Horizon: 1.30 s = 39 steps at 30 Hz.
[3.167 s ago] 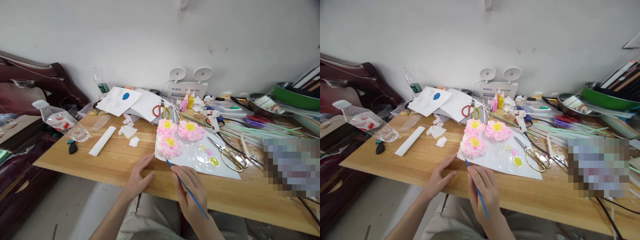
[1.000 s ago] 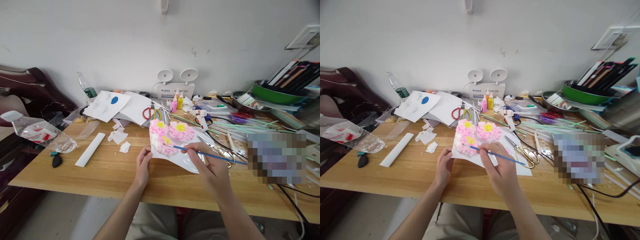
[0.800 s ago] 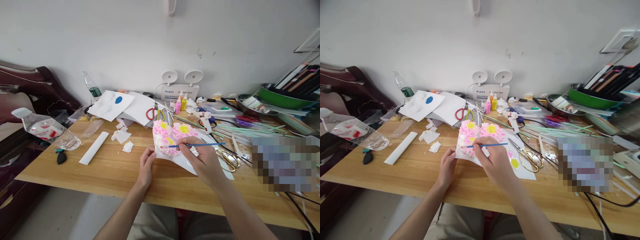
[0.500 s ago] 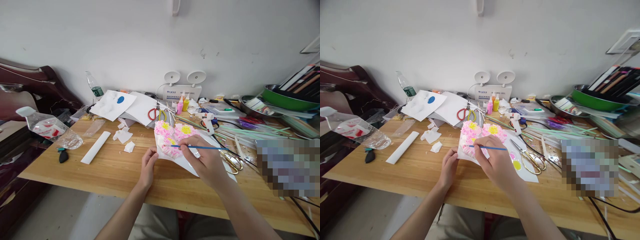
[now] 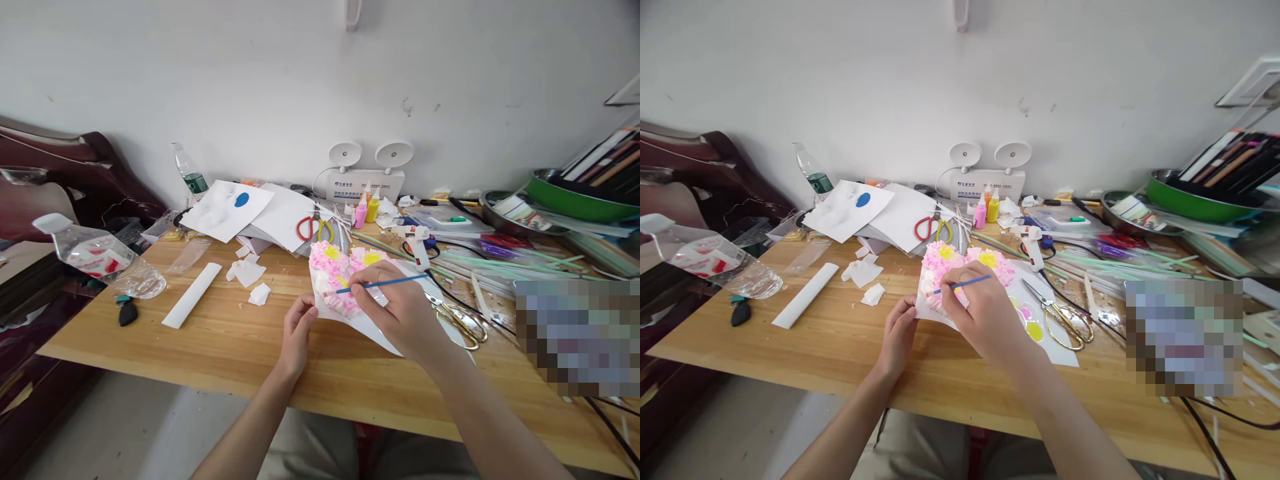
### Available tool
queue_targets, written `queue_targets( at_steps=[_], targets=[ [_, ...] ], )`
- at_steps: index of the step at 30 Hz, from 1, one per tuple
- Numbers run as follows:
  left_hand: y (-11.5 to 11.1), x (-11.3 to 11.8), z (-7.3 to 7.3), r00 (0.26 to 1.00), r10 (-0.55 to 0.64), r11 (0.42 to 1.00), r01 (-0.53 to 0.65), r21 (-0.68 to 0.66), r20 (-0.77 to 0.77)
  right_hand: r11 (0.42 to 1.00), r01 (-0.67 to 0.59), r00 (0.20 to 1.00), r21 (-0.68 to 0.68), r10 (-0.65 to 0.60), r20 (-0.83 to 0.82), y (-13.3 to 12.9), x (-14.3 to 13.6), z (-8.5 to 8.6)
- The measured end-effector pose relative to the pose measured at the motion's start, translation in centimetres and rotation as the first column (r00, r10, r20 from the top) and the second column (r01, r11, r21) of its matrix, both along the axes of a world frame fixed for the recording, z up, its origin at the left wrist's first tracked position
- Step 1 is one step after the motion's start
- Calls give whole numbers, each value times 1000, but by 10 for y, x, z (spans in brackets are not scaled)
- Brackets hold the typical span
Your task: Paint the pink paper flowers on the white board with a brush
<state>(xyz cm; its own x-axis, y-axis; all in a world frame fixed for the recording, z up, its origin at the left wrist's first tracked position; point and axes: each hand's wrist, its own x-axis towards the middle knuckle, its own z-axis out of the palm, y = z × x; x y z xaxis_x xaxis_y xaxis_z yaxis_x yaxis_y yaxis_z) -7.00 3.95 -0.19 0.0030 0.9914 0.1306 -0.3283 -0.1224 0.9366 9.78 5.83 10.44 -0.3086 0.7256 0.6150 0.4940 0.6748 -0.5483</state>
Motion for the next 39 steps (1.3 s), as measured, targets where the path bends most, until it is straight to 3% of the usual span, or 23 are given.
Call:
queue_targets(
  at_steps=[3, 7, 17, 28, 32, 36, 39],
  targets=[
    [0, 0, 1, 1000, -11, 1000, 11, -4, 9, 999, 31, 999, 37, -31, -12, 6, -2, 3],
    [-2, -1, 3, 1000, -9, 1000, 9, -5, 13, 1000, -10, 1000, -1, 10, 19, 10, -3, 6],
    [-1, -1, 2, 1000, -10, 1000, 11, -21, 22, 996, 62, 998, -65, -63, -9, 11, -4, 3],
    [-3, -1, 3, 1000, -5, 1000, 6, -16, 27, 986, 11, 1000, -163, -15, -25, 16, -3, 1],
    [-3, -1, 3, 1000, -1, 1000, 2, -19, 24, 978, 156, 978, -141, -174, -119, 15, 11, -4],
    [-3, -1, 4, 1000, -3, 999, 4, -40, 15, 936, 202, 924, -289, -280, -259, 7, 44, -11],
    [-3, 0, 3, 1000, -2, 999, 3, -47, 25, 868, 267, 850, -418, -417, -322, -2, 72, -21]
  ],
)
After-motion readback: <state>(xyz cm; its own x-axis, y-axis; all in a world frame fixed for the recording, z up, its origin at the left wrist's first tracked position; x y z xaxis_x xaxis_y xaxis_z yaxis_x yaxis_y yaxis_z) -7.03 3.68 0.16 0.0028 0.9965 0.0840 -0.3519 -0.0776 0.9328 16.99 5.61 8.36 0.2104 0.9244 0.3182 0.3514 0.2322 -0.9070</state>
